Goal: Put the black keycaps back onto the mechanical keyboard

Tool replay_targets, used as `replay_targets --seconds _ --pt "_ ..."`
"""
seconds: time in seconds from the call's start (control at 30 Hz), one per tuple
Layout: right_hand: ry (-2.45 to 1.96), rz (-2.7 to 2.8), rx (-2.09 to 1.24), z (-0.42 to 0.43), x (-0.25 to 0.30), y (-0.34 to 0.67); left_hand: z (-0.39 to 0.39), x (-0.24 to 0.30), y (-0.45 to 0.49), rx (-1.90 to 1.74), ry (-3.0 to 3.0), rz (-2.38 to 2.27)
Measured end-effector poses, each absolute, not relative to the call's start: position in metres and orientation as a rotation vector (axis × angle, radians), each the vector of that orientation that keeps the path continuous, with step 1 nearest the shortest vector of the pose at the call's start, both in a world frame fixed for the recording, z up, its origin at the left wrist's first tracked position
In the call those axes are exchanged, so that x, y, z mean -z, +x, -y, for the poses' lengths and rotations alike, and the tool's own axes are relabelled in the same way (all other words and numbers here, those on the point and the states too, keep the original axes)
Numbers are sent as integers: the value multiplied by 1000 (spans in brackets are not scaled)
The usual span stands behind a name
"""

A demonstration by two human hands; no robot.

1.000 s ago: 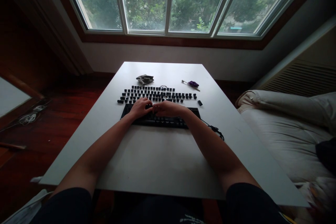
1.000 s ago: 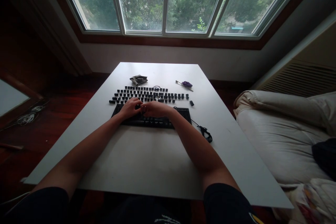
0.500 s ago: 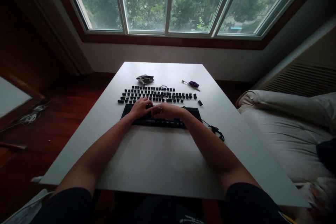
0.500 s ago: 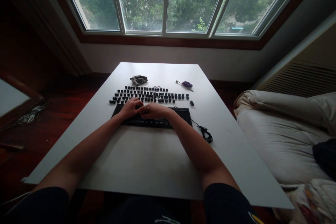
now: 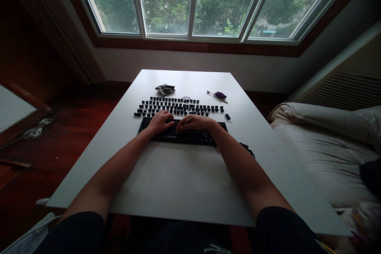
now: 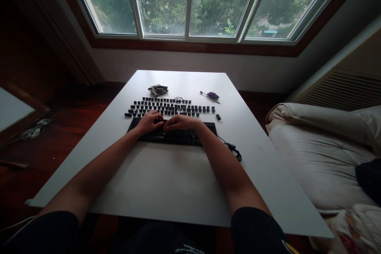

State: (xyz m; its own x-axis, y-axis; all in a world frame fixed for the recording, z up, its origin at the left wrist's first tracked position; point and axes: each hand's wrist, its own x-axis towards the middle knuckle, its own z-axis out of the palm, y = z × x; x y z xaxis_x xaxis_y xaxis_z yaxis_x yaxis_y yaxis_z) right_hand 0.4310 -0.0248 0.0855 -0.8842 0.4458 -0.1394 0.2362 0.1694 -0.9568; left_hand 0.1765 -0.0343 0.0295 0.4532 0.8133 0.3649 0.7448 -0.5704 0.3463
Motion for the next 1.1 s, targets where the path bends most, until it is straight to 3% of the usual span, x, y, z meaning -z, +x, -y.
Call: replay_targets --seconds 0.17,0.57,1.1 --pt "-738 2034 -1876 19 -80 441 34 -29 176 -756 2545 -1383" --pt "-748 1934 -1601 9 -75 436 36 -41 184 -789 2357 -1060" --pt "-811 1686 -1502 16 -65 411 37 -44 186 -872 2045 -1028"
